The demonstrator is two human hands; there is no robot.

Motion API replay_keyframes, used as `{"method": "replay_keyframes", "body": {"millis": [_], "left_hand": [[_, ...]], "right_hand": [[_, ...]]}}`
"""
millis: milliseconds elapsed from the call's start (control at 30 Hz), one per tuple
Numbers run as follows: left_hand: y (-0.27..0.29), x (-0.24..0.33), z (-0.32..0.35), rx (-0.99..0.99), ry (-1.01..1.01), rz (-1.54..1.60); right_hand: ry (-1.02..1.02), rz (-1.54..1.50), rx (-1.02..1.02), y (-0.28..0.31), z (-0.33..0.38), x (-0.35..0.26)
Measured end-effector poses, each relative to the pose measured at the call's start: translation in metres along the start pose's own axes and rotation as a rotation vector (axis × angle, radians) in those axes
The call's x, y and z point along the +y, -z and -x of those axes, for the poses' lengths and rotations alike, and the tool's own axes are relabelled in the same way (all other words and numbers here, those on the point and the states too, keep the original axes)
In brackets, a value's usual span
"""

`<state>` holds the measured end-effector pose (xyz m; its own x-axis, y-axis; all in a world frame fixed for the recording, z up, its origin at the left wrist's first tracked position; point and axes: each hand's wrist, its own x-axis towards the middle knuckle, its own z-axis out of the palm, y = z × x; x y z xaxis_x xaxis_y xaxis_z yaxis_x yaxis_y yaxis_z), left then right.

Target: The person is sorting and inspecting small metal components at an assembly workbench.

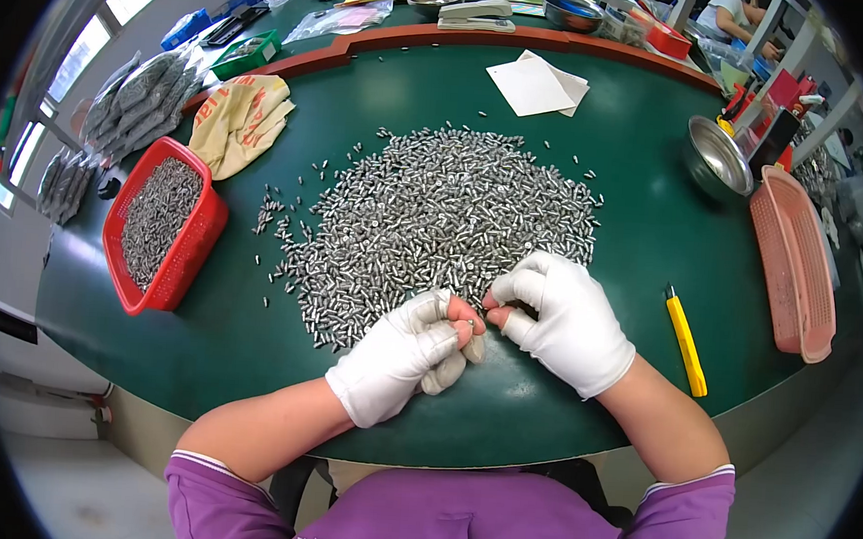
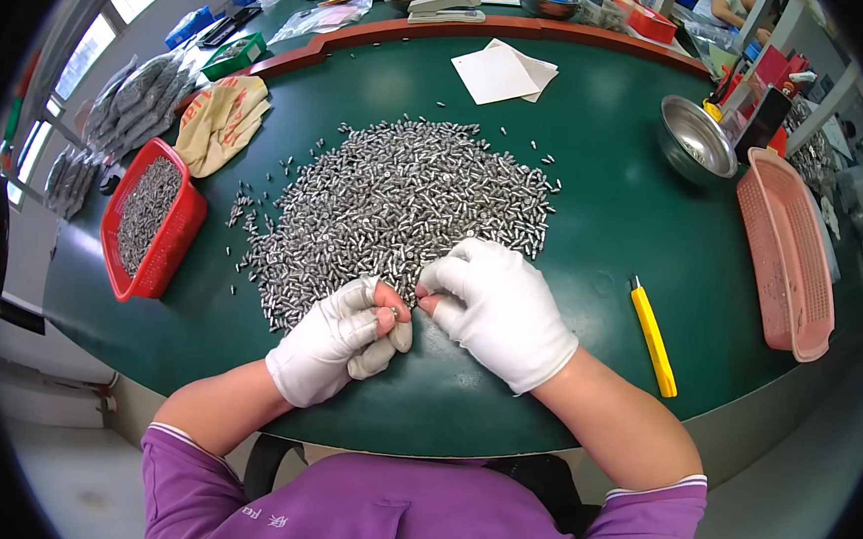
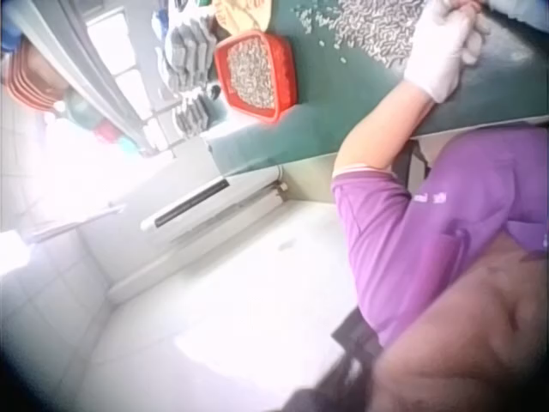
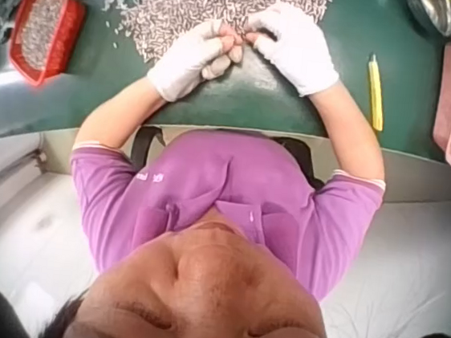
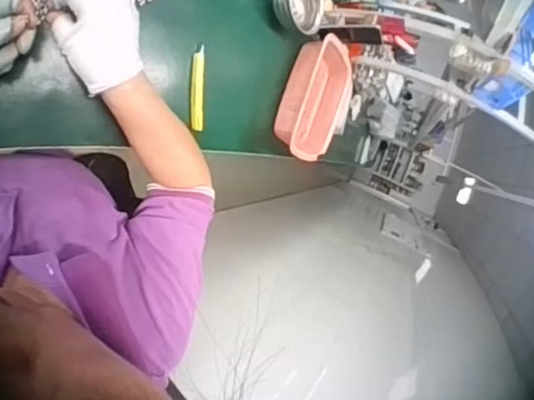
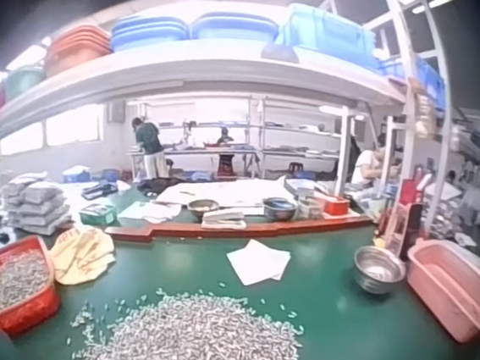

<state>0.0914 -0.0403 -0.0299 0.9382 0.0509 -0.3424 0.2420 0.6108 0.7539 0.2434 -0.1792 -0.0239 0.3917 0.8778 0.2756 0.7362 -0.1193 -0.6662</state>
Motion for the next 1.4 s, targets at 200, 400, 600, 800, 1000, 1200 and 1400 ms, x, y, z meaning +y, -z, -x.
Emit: {"method": "replay_keyframes", "body": {"millis": [200, 400, 600, 800, 1000, 1200, 1400], "left_hand": [[0.001, -0.002, 0.000, -0.005, -0.001, -0.014], [0.003, -0.001, 0.000, -0.043, -0.005, -0.023], [0.006, -0.001, 0.000, -0.073, -0.014, -0.023], [0.000, 0.001, 0.000, -0.045, -0.026, -0.041], [-0.002, -0.001, 0.001, 0.051, 0.020, -0.031], [0.000, 0.000, 0.001, -0.008, -0.003, -0.029], [-0.002, 0.001, 0.001, 0.008, 0.006, -0.039]], "right_hand": [[0.108, 0.274, -0.066, -0.003, 0.001, 0.001], [0.127, 0.372, -0.021, -0.003, 0.003, -0.002], [0.076, 0.363, -0.011, -0.006, 0.005, -0.002], [-0.172, -0.419, -0.091, 0.000, 0.003, -0.015], [-0.192, -0.529, -0.165, 0.002, 0.002, -0.016], [0.031, 0.131, 0.072, 0.004, 0.000, -0.001], [0.027, 0.363, 0.023, 0.004, 0.001, 0.003]]}}
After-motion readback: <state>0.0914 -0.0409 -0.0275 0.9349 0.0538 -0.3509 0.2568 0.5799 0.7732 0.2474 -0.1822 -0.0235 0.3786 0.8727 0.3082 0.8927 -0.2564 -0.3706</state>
